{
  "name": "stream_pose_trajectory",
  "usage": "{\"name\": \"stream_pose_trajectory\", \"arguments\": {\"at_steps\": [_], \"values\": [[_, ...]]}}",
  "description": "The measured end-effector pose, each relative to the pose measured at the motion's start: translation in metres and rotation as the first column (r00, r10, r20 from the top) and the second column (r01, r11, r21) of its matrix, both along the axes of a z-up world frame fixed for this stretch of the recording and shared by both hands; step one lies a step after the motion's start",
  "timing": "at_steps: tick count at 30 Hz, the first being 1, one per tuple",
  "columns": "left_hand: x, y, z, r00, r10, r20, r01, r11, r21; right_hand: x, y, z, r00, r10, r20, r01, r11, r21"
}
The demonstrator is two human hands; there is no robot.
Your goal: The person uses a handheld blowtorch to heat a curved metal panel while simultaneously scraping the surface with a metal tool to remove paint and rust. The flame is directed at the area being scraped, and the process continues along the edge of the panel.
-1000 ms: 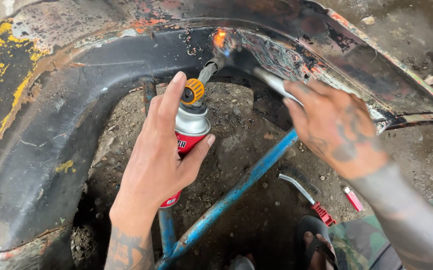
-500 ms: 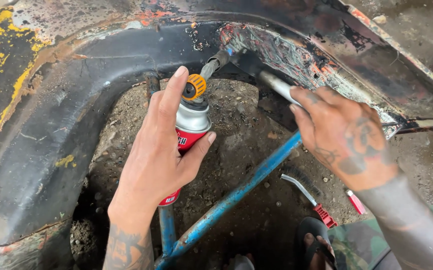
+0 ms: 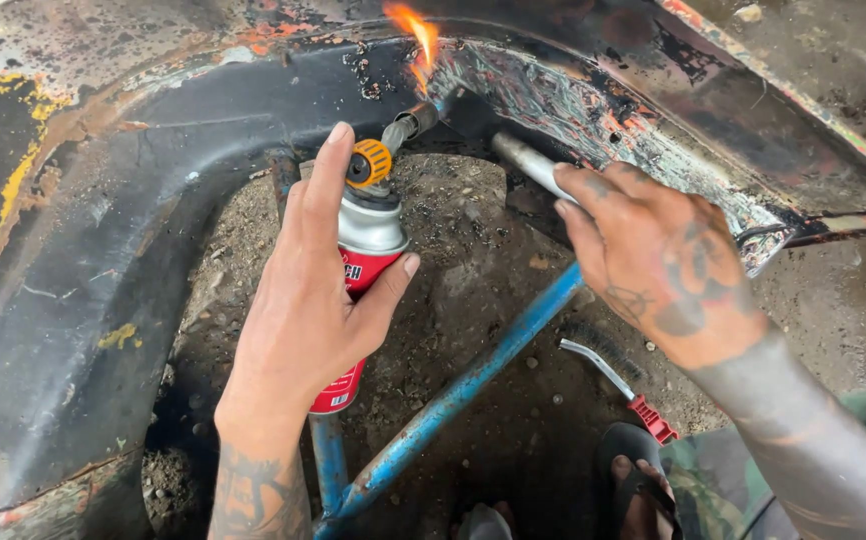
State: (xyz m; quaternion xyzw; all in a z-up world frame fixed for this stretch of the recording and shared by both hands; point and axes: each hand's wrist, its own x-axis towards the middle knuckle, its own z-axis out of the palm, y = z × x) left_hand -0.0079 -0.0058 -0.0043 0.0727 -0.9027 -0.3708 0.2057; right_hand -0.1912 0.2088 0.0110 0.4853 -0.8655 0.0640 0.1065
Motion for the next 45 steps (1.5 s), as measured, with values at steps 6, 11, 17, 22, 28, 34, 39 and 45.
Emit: {"name": "stream_pose_trajectory", "arguments": {"at_steps": [6, 11, 17, 22, 28, 34, 39, 45], "values": [[-0.003, 0.003, 0.0, 0.999, 0.02, 0.026, -0.02, 1.0, -0.003, -0.002, -0.006, -0.004, 0.997, -0.025, -0.071, 0.025, 1.0, 0.008], [-0.002, 0.001, -0.002, 0.999, 0.043, 0.013, -0.043, 0.999, 0.0, 0.006, 0.002, 0.019, 0.983, -0.079, 0.164, 0.073, 0.997, 0.04], [-0.001, 0.004, -0.003, 0.998, 0.064, -0.003, -0.064, 0.997, -0.046, -0.01, -0.025, -0.008, 0.994, 0.051, 0.098, -0.04, 0.993, -0.113], [0.003, 0.002, -0.003, 0.996, 0.082, -0.031, -0.082, 0.997, -0.001, 0.0, -0.011, 0.015, 0.99, -0.109, 0.089, 0.11, 0.994, -0.008], [-0.001, 0.003, -0.004, 0.994, 0.099, -0.043, -0.1, 0.995, -0.017, -0.033, -0.029, -0.017, 0.999, -0.013, 0.036, 0.017, 0.993, -0.118], [0.004, -0.002, -0.003, 0.99, 0.136, -0.028, -0.136, 0.991, -0.004, -0.029, -0.02, -0.001, 0.999, -0.016, 0.035, 0.018, 0.996, -0.082], [0.007, -0.004, 0.008, 0.987, 0.155, -0.033, -0.156, 0.988, -0.021, -0.034, -0.044, -0.033, 0.985, 0.171, 0.003, -0.165, 0.956, -0.241], [0.024, -0.013, 0.026, 0.978, 0.205, -0.021, -0.206, 0.976, -0.066, -0.03, -0.028, -0.006, 0.987, -0.026, 0.157, 0.044, 0.993, -0.113]]}}
